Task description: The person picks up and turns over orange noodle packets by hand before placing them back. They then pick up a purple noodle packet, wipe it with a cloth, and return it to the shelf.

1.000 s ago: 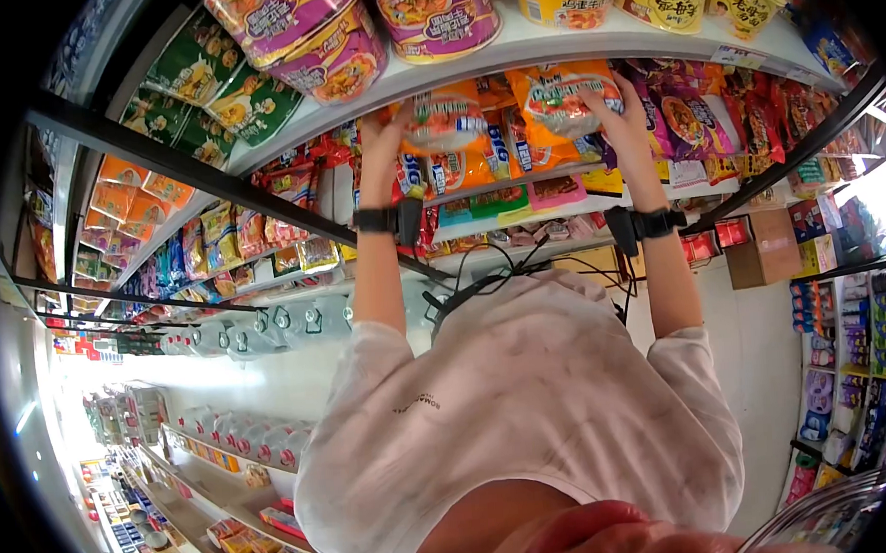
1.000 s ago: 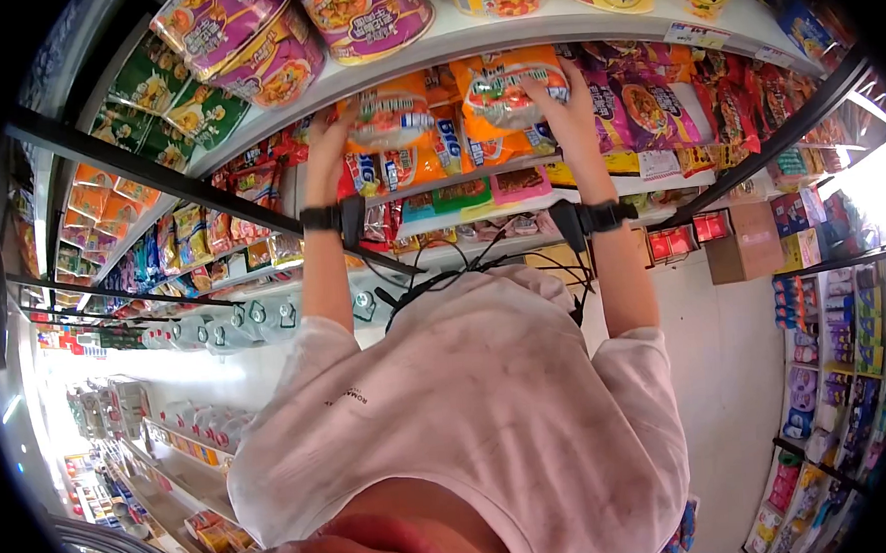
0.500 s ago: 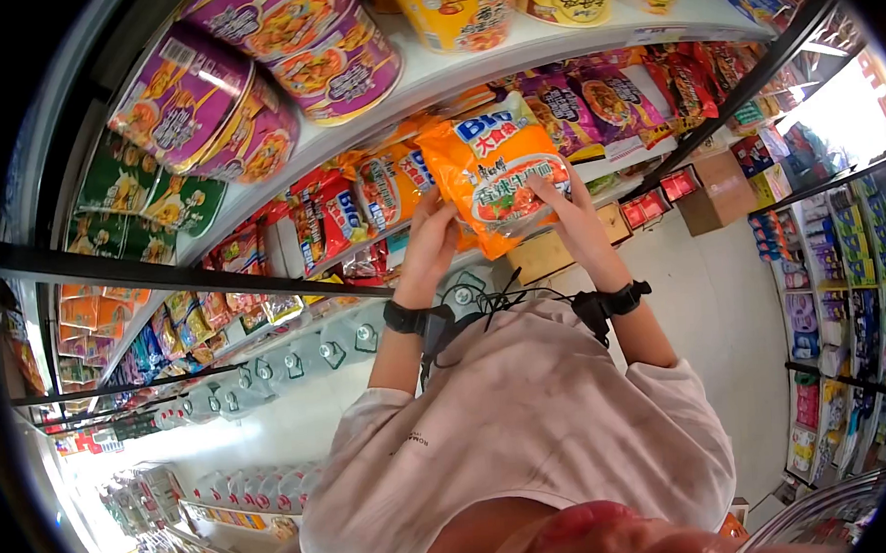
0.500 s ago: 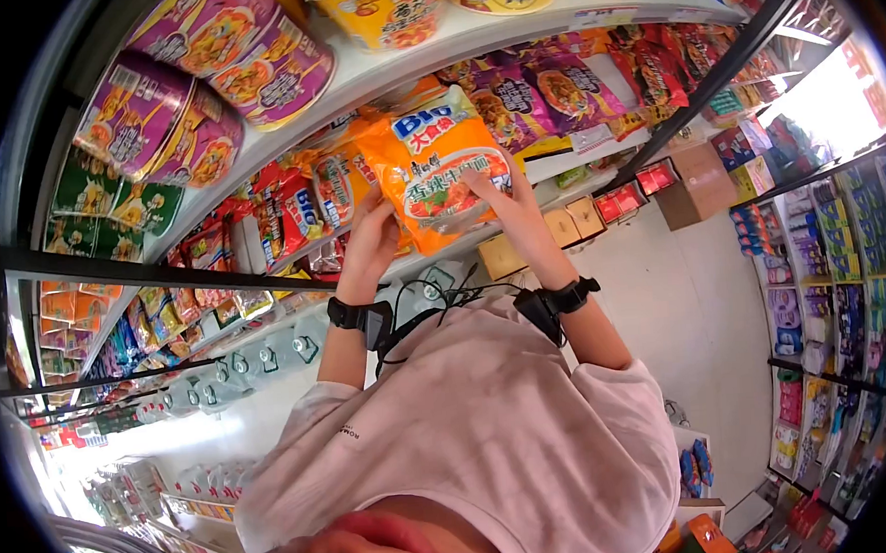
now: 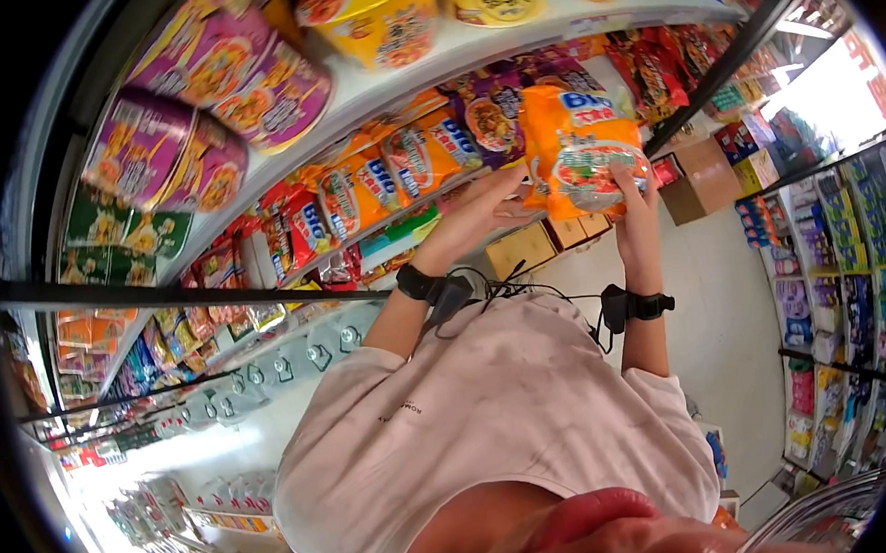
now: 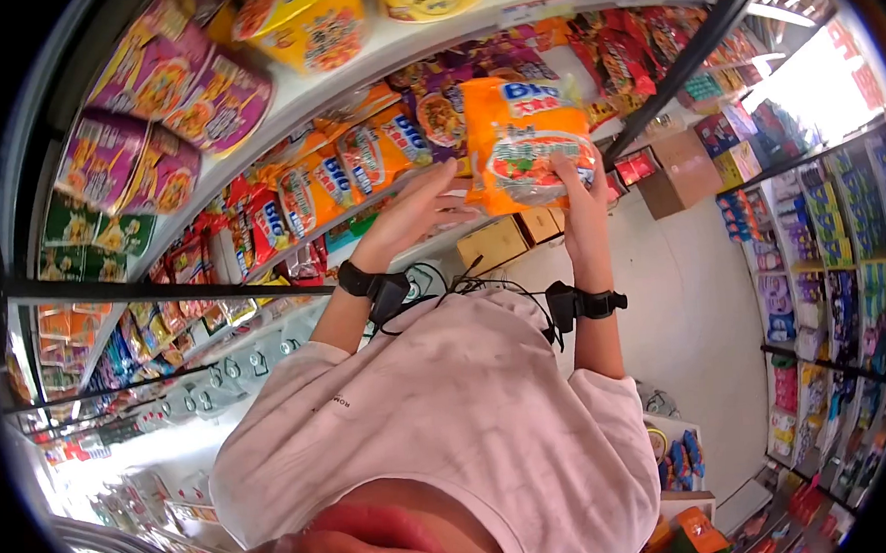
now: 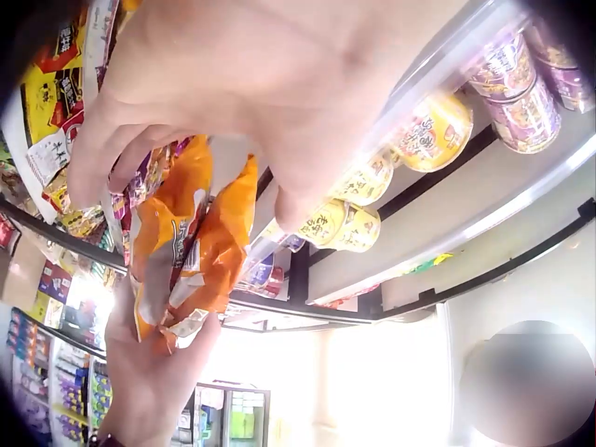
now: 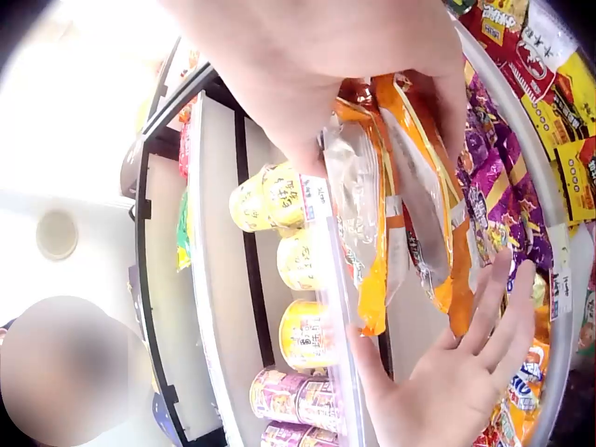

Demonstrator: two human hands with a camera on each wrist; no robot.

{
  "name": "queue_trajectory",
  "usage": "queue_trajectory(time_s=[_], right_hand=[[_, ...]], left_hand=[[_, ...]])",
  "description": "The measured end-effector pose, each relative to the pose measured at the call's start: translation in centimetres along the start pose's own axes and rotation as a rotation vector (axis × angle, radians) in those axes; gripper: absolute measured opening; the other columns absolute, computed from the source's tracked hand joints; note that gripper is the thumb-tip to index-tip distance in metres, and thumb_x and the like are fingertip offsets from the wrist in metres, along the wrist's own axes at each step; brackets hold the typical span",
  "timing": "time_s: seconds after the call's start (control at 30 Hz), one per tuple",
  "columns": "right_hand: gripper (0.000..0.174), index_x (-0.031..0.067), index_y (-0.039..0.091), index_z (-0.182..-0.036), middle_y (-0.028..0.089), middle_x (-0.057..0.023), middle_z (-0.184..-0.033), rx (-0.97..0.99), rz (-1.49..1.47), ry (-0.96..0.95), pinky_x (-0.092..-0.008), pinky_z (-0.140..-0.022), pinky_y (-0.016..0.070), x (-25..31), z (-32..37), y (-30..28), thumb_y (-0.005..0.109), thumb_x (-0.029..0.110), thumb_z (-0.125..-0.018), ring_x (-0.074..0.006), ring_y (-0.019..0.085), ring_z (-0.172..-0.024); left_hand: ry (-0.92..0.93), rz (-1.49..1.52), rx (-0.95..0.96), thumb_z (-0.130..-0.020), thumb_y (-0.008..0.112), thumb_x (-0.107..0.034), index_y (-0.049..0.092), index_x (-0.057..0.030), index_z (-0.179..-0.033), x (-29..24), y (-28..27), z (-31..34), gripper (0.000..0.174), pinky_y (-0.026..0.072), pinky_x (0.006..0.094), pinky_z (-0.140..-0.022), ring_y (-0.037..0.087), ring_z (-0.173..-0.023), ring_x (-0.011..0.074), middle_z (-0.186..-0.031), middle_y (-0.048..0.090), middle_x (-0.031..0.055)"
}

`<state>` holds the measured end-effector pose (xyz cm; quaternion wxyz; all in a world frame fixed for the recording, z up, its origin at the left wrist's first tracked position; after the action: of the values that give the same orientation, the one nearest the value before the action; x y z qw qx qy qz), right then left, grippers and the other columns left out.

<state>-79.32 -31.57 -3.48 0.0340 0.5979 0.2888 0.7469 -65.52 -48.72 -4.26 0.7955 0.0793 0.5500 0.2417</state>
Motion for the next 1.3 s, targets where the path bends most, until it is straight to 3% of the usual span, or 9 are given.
queue_trajectory(time_s=[0.2, 0.23, 0.47, 0.63, 0.73, 0.9, 1.07, 1.23, 1.3], right_hand=[[0.068, -0.0001, 0.037, -0.147, 0.060, -0.0119, -0.125, 0.316, 0.277, -0.154, -0.0302, -0.092, 0.0514, 0.9, 0.1, 3.2, 0.073, 0.016, -0.091, -0.0154, 0.061, -0.109], [0.071, -0.0006, 0.036, -0.147, 0.060, -0.0125, -0.126, 0.355, 0.314, -0.197, -0.0300, -0.092, 0.0511, 1.4, 0.2, 3.9, 0.074, 0.018, -0.090, -0.0154, 0.061, -0.109], [0.085, -0.0031, 0.034, -0.148, 0.058, -0.0134, -0.127, 0.434, 0.379, -0.166, -0.0302, -0.095, 0.0487, -0.4, -2.8, 4.8, 0.081, 0.026, -0.084, -0.0164, 0.058, -0.113], [0.081, -0.0019, 0.037, -0.145, 0.058, -0.0128, -0.128, 0.446, 0.178, -0.149, -0.0303, -0.093, 0.0501, 0.5, -4.7, 5.4, 0.082, 0.022, -0.082, -0.0161, 0.059, -0.113], [0.080, -0.0029, 0.040, -0.142, 0.060, -0.0122, -0.124, 0.356, 0.134, -0.155, -0.0314, -0.094, 0.0504, 0.9, -7.1, 4.5, 0.084, 0.020, -0.080, -0.0159, 0.060, -0.110], [0.081, -0.0053, 0.040, -0.140, 0.061, -0.0126, -0.121, 0.256, 0.178, -0.274, -0.0309, -0.091, 0.0519, 2.3, -12.6, 3.0, 0.085, 0.022, -0.079, -0.0175, 0.063, -0.106], [0.075, -0.0004, 0.046, -0.139, 0.060, -0.0102, -0.125, 0.201, 0.171, -0.364, -0.0324, -0.097, 0.0451, 2.8, -17.7, 4.4, 0.081, 0.030, -0.081, -0.0169, 0.057, -0.116], [0.050, 0.0007, 0.054, -0.129, 0.061, -0.0132, -0.124, 0.338, 0.192, -0.533, -0.0343, -0.097, 0.0444, -1.8, -28.6, 7.8, 0.072, 0.018, -0.085, -0.0225, 0.058, -0.113], [0.049, 0.0002, 0.055, -0.129, 0.061, -0.0135, -0.125, 0.293, 0.558, -0.531, -0.0348, -0.097, 0.0442, -2.0, -29.3, 9.4, 0.071, 0.016, -0.086, -0.0231, 0.057, -0.115]], left_hand=[[0.194, 0.077, -0.036, -0.098, 0.063, -0.032, 0.052, -0.0055, -0.131, -0.4, 2.2, -3.3, 0.044, 0.0547, 0.0272, -0.085, 0.063, -0.111, 0.0139, -0.125, 0.061, 0.0066], [0.114, 0.133, -0.053, -0.096, 0.067, -0.028, 0.051, -0.0045, -0.133, -0.1, 1.8, -3.4, 0.047, 0.0551, 0.0274, -0.084, 0.063, -0.112, 0.0141, -0.127, 0.061, 0.0066], [0.235, 0.055, -0.338, -0.095, 0.070, -0.028, 0.048, 0.0009, -0.134, -1.5, -1.4, -4.0, 0.054, 0.0501, 0.0299, -0.093, 0.060, -0.114, 0.0162, -0.126, 0.061, 0.0086], [0.144, -0.293, -0.426, -0.099, 0.046, -0.060, 0.048, 0.0041, -0.135, -1.6, -3.8, -3.4, 0.073, 0.0511, 0.0300, -0.090, 0.062, -0.102, 0.0171, -0.114, 0.063, 0.0144], [0.230, -0.238, -0.488, -0.100, 0.046, -0.057, 0.047, 0.0035, -0.136, -2.6, -4.3, -2.5, 0.070, 0.0528, 0.0325, -0.089, 0.065, -0.100, 0.0208, -0.108, 0.065, 0.0155], [0.192, -0.166, -0.484, -0.104, 0.046, -0.040, 0.047, 0.0015, -0.137, -2.3, -6.8, -0.3, 0.053, 0.0508, 0.0390, -0.097, 0.066, -0.109, 0.0322, -0.122, 0.064, 0.0216], [0.306, -0.097, -0.615, -0.104, 0.043, -0.028, 0.049, -0.0001, -0.136, -2.0, -10.2, 3.3, 0.043, 0.0503, 0.0407, -0.098, 0.066, -0.110, 0.0316, -0.122, 0.064, 0.0205], [0.343, -0.014, -0.692, -0.104, 0.046, -0.027, 0.049, 0.0006, -0.137, -1.2, -12.0, 5.9, 0.044, 0.0510, 0.0394, -0.096, 0.065, -0.111, 0.0313, -0.122, 0.064, 0.0213], [0.365, 0.032, -0.674, -0.103, 0.048, -0.026, 0.050, 0.0013, -0.135, -1.0, -12.6, 6.5, 0.042, 0.0514, 0.0382, -0.095, 0.065, -0.111, 0.0315, -0.121, 0.064, 0.0217]])
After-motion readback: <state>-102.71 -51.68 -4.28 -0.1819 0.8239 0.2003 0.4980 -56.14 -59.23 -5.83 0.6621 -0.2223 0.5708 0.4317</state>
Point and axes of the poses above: each hand's wrist, its own z-axis away from the middle knuckle, its own y-axis out of the palm, x = y × z, the point moved 9 cm from there along -z, towards the middle knuckle
